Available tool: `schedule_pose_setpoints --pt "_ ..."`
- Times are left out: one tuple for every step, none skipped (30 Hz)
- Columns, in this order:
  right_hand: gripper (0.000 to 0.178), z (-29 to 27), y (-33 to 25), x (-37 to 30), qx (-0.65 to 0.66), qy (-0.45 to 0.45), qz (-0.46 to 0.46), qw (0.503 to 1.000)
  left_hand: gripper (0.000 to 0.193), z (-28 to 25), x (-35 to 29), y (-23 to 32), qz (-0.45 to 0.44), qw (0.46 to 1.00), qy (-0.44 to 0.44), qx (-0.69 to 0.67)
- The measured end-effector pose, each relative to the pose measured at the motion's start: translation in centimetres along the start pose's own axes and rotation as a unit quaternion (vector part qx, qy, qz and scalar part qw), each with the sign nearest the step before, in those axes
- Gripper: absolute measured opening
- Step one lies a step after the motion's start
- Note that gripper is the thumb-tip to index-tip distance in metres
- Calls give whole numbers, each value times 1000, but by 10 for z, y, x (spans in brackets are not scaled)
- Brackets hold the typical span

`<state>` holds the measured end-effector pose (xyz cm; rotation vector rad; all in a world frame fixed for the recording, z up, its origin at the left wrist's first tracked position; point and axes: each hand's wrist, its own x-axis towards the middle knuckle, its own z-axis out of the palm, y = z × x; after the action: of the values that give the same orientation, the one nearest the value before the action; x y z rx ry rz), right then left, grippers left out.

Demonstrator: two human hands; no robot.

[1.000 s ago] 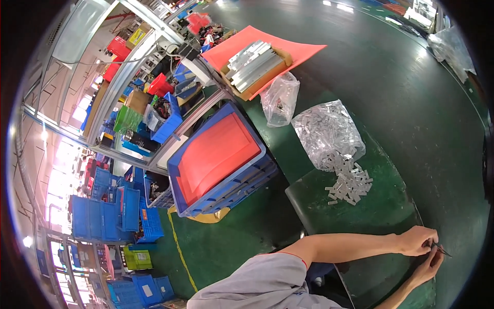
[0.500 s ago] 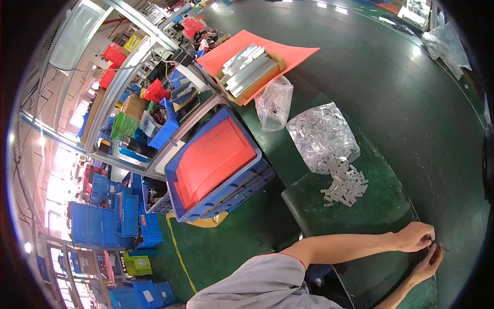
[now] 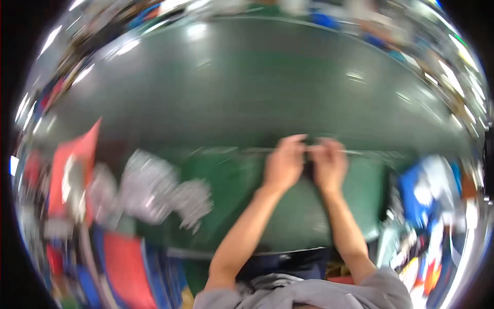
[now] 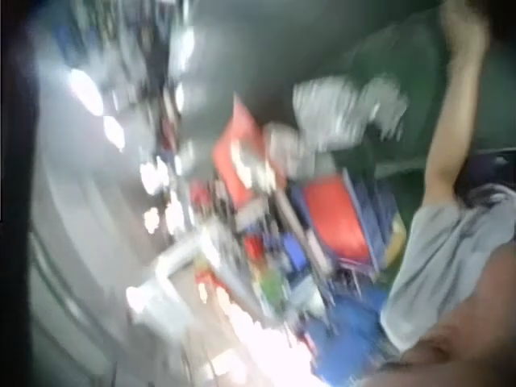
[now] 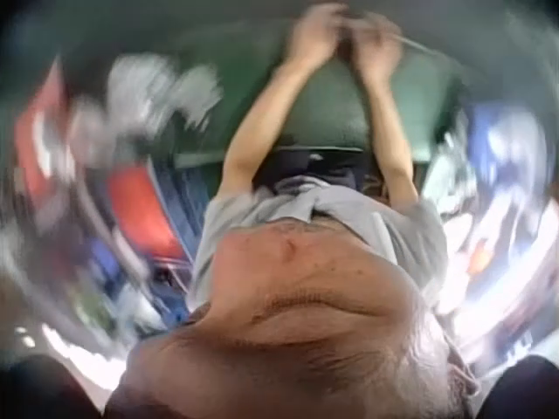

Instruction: Assembling small mechanical or electronic components at a factory workstation.

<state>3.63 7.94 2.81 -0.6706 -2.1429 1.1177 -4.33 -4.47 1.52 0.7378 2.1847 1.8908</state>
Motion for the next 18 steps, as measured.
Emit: schedule_pose_setpoints --pt "26 0 2 1 -25 -14 -41 999 30 -1 -2 7 16 999 -3 30" --pt "26 1 9 0 35 -12 -18 999 30 5 -2 3 16 1000 -3 -12" --pt "27 4 14 2 94 -32 -29 995 31 4 -1 0 22 1000 -1 13" --pt "30 5 13 1 125 -47 -52 990 32 5 -3 -4 42 999 9 -14" --pt "30 5 15 1 189 -54 -49 979 32 6 -4 -9 3 998 -10 -57" --pt "28 4 18 0 197 -66 -42 977 31 8 -4 -15 7 995 -19 -94" --pt "27 -2 19 -2 176 -69 -61 980 32 15 -7 -12 29 995 -9 -100" --pt "26 -9 17 -4 165 -76 -66 981 32 18 -10 -15 29 995 -30 -85" --pt "26 -11 24 -6 137 -56 -115 982 32 20 -11 -17 30 996 -49 -69" --pt "27 -9 26 -6 139 -43 -147 978 32 22 -11 -19 76 994 -35 -69" --pt "27 -10 25 -8 155 -42 -124 979 31 22 -13 -21 60 995 -25 -76" --pt "28 -10 25 -10 172 -42 -102 979 31 23 -13 -23 42 996 -14 -83" --pt "29 -14 32 -12 164 -32 -109 980 30 28 -19 -6 24 995 -8 -95" --pt "29 -10 33 -13 179 -19 -111 977 31 26 -24 1 25 997 21 -74" --pt "29 -4 27 -14 183 -17 -109 977 32 16 -28 -1 24 997 56 -51" --pt "29 2 28 -14 184 -11 -85 979 34 6 -32 -6 11 998 66 -14" --pt "29 9 26 -14 207 -8 -66 976 37 -4 -32 -5 -4 996 81 26" --pt "30 14 33 -13 215 8 -70 974 30 6 -37 27 50 993 109 5"
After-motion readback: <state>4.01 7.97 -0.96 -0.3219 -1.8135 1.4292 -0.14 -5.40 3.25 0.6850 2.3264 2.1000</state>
